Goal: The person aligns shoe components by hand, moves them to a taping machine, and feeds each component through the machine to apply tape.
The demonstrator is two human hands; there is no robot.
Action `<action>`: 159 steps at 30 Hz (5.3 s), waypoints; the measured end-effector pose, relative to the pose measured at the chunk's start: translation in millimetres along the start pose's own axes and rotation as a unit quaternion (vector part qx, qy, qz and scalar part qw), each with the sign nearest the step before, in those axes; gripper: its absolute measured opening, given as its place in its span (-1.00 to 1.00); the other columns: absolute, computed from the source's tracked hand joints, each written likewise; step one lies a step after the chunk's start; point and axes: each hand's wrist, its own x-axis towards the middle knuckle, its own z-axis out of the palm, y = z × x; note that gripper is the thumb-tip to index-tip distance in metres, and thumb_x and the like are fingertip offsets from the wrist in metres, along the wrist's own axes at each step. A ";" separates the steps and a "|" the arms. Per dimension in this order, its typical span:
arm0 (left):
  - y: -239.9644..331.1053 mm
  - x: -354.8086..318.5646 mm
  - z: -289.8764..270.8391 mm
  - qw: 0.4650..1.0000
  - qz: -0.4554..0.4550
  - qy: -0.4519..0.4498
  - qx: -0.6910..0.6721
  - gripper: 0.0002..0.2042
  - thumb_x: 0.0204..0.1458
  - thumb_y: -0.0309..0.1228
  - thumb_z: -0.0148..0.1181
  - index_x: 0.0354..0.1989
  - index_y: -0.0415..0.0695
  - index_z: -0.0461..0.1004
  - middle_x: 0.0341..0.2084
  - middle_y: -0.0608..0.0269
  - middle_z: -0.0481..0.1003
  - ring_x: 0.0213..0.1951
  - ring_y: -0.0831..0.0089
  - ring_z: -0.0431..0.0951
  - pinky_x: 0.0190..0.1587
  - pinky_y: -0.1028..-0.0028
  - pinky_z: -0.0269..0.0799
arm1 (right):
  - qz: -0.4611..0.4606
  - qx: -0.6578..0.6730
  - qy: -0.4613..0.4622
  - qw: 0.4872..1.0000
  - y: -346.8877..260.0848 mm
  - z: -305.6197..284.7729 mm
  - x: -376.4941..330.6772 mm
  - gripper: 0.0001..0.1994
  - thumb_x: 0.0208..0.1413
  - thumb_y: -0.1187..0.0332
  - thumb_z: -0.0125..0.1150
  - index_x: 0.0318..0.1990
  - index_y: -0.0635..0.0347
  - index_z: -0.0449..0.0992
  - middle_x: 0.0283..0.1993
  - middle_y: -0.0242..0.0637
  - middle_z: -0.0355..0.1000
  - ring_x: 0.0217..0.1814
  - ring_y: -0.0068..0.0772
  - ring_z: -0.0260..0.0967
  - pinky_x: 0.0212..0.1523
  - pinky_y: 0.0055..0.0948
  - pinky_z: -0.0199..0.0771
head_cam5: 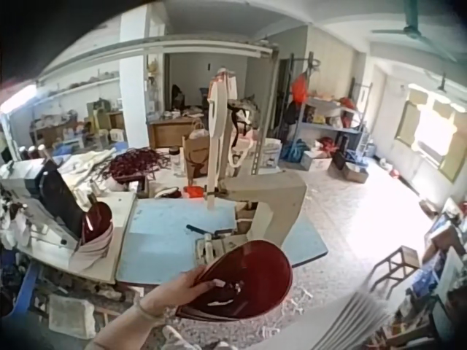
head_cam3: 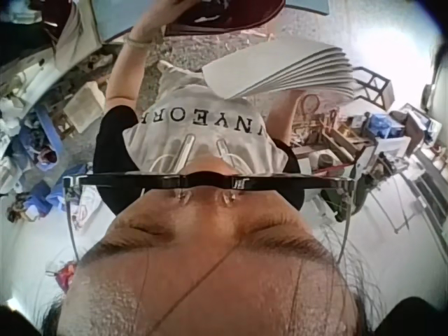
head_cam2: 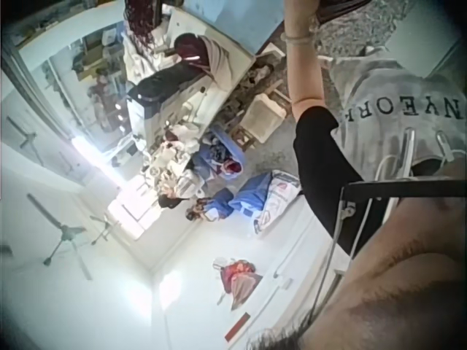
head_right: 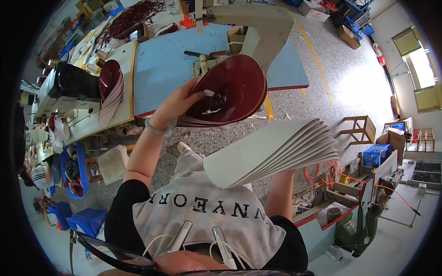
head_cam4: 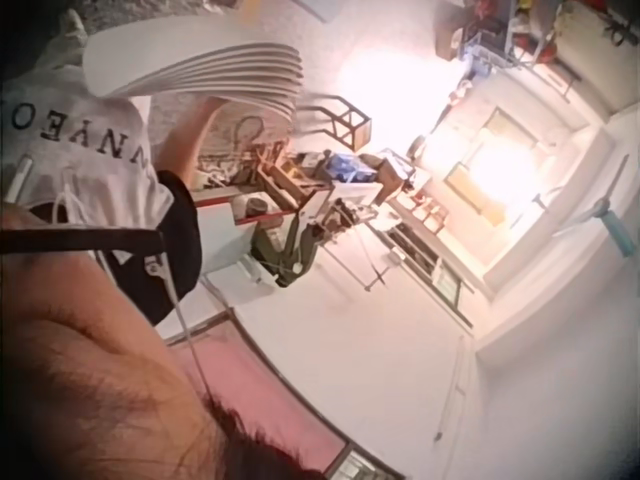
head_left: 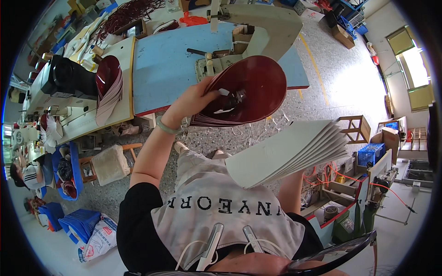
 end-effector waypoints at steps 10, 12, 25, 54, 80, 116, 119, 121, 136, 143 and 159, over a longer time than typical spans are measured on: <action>-3.5 1.7 4.7 0.993 0.013 0.040 0.109 -0.65 0.05 -0.43 0.17 0.03 -0.17 0.34 -0.36 -0.06 0.54 -0.33 -0.01 0.55 -0.27 0.26 0.42 | 0.024 0.031 0.007 0.999 2.8 -6.5 -3.3 -0.51 0.22 0.23 -0.01 0.27 0.20 0.18 0.25 -0.10 0.23 0.30 -0.09 0.19 0.30 -0.05 0.18; -5.0 4.9 10.4 0.994 0.027 0.035 0.101 -0.66 0.07 -0.44 0.14 0.04 -0.16 0.33 -0.30 -0.04 0.54 -0.29 0.01 0.54 -0.24 0.28 0.42 | 0.028 0.039 0.010 0.999 4.4 -8.1 -4.4 -0.51 0.22 0.25 0.00 0.26 0.20 0.18 0.25 -0.10 0.24 0.29 -0.09 0.19 0.30 -0.05 0.19; -50.8 64.0 17.2 0.996 0.002 -0.083 -0.033 -0.58 0.13 -0.59 -0.02 0.20 -0.19 0.28 0.00 0.37 0.45 0.04 0.57 0.36 0.13 0.53 0.23 | 0.070 -0.061 0.204 0.975 12.6 116.9 3.6 -0.47 -0.06 0.65 0.21 0.14 0.32 0.29 0.09 -0.16 0.37 0.07 -0.23 0.38 0.15 -0.26 0.35; -7.1 -26.3 21.9 0.977 0.041 0.139 0.154 -0.57 0.03 -0.45 0.18 0.11 -0.22 0.32 -0.26 -0.14 0.53 -0.20 -0.03 0.56 -0.18 0.29 0.47 | 0.016 -0.498 0.085 0.863 69.0 158.4 21.9 -0.71 0.07 0.25 0.27 -0.16 0.29 0.52 -0.32 -0.19 0.55 -0.31 -0.34 0.50 -0.31 -0.42 0.45; -102.1 22.4 -65.4 0.922 0.155 0.204 0.290 -0.59 0.09 -0.15 0.13 0.04 -0.11 0.44 -0.09 0.06 0.46 -0.03 0.04 0.39 0.12 0.17 0.24 | 0.598 -0.189 -0.029 0.778 231.1 42.9 -1.8 -0.75 0.12 0.21 0.12 -0.13 0.12 0.48 -0.25 -0.29 0.51 -0.26 -0.33 0.53 -0.36 -0.37 0.51; -101.6 -72.9 -203.2 0.902 -0.052 -0.139 -0.405 -0.01 -0.33 -0.55 0.51 0.33 -0.16 -0.02 0.13 0.18 0.27 0.13 0.32 0.33 0.19 0.33 0.27 | 0.015 -0.281 0.235 0.931 204.7 340.0 -7.2 -0.56 -0.16 0.64 0.27 -0.03 0.26 0.40 -0.10 -0.32 0.43 -0.05 -0.41 0.38 -0.02 -0.42 0.39; -72.0 -39.0 -134.2 0.936 0.029 -0.256 -0.241 -0.04 -0.41 -0.36 0.56 0.26 -0.21 0.13 0.07 0.12 0.31 0.12 0.33 0.32 0.19 0.37 0.21 | -0.091 -0.322 0.329 0.883 153.7 297.2 -49.2 -0.55 -0.11 0.62 0.23 0.04 0.31 0.38 -0.01 -0.27 0.43 0.05 -0.38 0.37 0.09 -0.37 0.33; -43.1 -22.6 -98.6 0.944 0.067 -0.265 -0.185 -0.06 -0.41 -0.33 0.56 0.24 -0.21 0.16 0.02 0.10 0.32 0.09 0.30 0.34 0.17 0.36 0.22 | -0.142 -0.313 0.358 0.868 132.6 267.9 -62.0 -0.55 -0.08 0.62 0.20 0.05 0.32 0.37 0.01 -0.26 0.43 0.07 -0.37 0.36 0.10 -0.36 0.32; -11.3 6.2 -21.5 0.968 -0.109 -0.184 -0.133 -0.34 -0.25 -0.24 0.41 0.09 -0.21 0.35 -0.19 0.14 0.37 -0.16 0.38 0.44 -0.10 0.41 0.41 | -0.028 -0.139 0.363 0.921 84.3 174.2 -25.5 -0.55 -0.13 0.70 0.08 0.02 0.36 0.35 -0.02 -0.22 0.41 0.04 -0.31 0.38 0.08 -0.34 0.37; -6.1 -9.6 -5.6 0.970 -0.118 -0.167 -0.131 -0.35 -0.22 -0.25 0.40 0.09 -0.14 0.25 -0.24 0.16 0.32 -0.25 0.41 0.43 -0.22 0.44 0.44 | 0.040 -0.113 0.371 0.921 73.9 156.2 -27.9 -0.55 -0.14 0.73 0.05 0.02 0.39 0.37 0.01 -0.21 0.42 0.06 -0.30 0.38 0.09 -0.35 0.37; -2.8 -16.4 -6.8 0.908 -0.151 -0.200 -0.335 -0.51 0.08 -0.46 0.22 0.16 -0.27 0.20 -0.01 0.09 0.39 -0.07 0.49 0.47 -0.03 0.50 0.43 | 0.134 -0.007 0.345 0.929 88.3 72.9 -0.5 -0.68 0.00 0.62 -0.02 -0.03 0.45 0.39 -0.07 -0.10 0.47 -0.06 -0.17 0.48 -0.05 -0.26 0.51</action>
